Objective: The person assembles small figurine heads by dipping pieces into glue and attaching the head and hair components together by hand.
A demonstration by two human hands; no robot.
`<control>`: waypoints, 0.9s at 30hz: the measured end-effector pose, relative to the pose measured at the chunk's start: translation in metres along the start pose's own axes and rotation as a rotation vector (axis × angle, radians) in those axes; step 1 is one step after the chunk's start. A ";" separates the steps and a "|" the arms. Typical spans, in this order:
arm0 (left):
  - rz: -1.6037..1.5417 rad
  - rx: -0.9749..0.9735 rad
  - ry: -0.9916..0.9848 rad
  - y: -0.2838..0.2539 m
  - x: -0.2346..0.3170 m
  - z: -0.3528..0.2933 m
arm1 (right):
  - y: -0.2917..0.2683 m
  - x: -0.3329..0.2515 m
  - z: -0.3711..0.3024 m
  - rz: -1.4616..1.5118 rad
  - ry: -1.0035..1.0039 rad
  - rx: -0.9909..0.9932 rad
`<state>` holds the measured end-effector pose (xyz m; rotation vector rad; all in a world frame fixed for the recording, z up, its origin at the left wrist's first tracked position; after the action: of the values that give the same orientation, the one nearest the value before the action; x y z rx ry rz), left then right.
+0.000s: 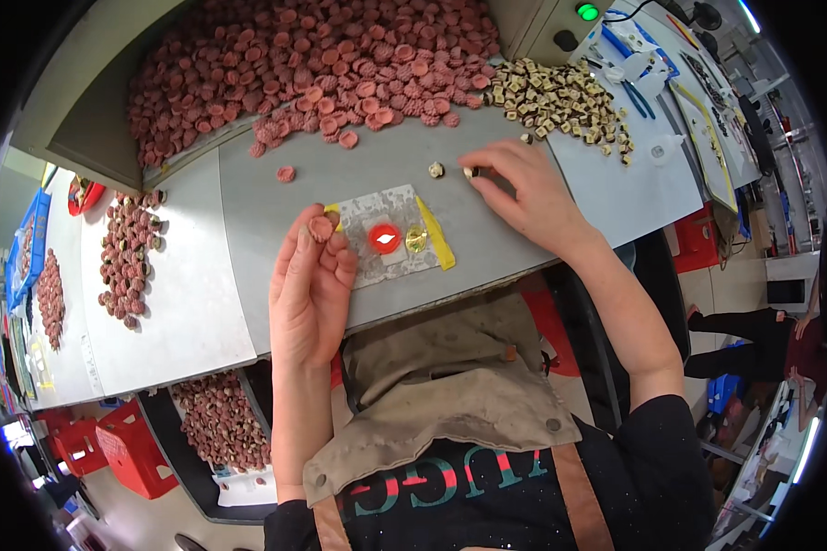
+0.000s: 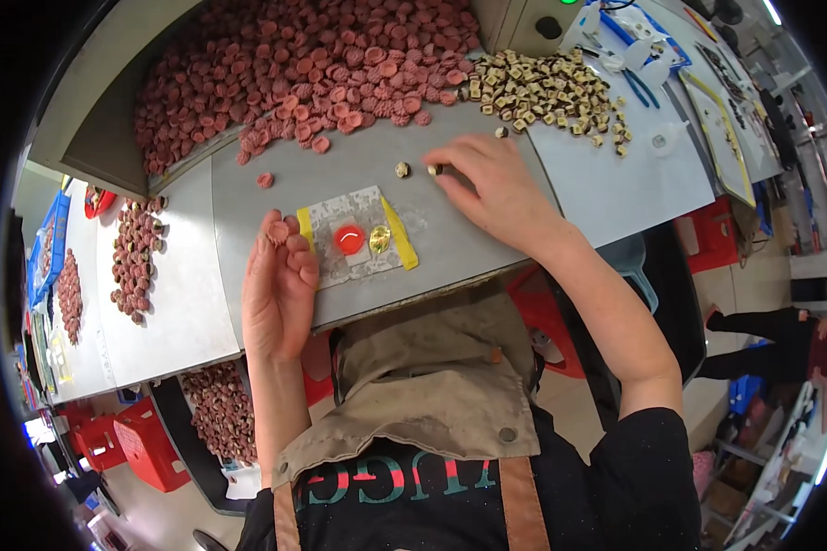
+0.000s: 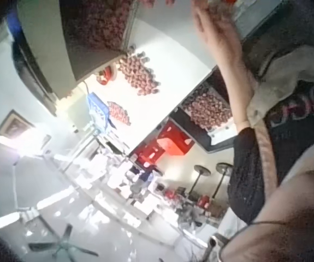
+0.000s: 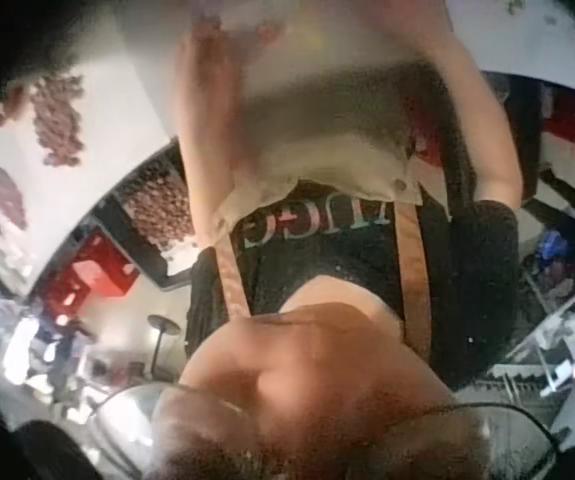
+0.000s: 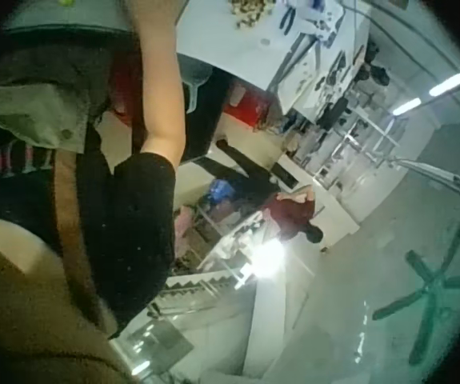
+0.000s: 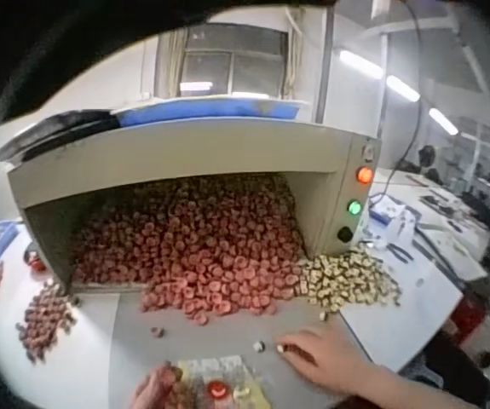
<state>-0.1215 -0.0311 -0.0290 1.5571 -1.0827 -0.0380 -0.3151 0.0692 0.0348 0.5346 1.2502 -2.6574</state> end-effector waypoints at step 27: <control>-0.011 -0.066 -0.008 -0.022 0.009 -0.002 | 0.017 -0.020 0.007 -0.144 0.060 -0.172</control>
<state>-0.1026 -0.0376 -0.0412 1.5044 -1.0690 -0.0870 -0.2932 0.0529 0.0343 0.5196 1.5731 -2.6298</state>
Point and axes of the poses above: each hand's wrist, its own z-axis towards the middle knuckle, its own y-axis out of the palm, x = y × z, the point moved 9 cm from there along z, towards the middle knuckle, and after that the axes turned 15 degrees about x, right-handed, at the moved point
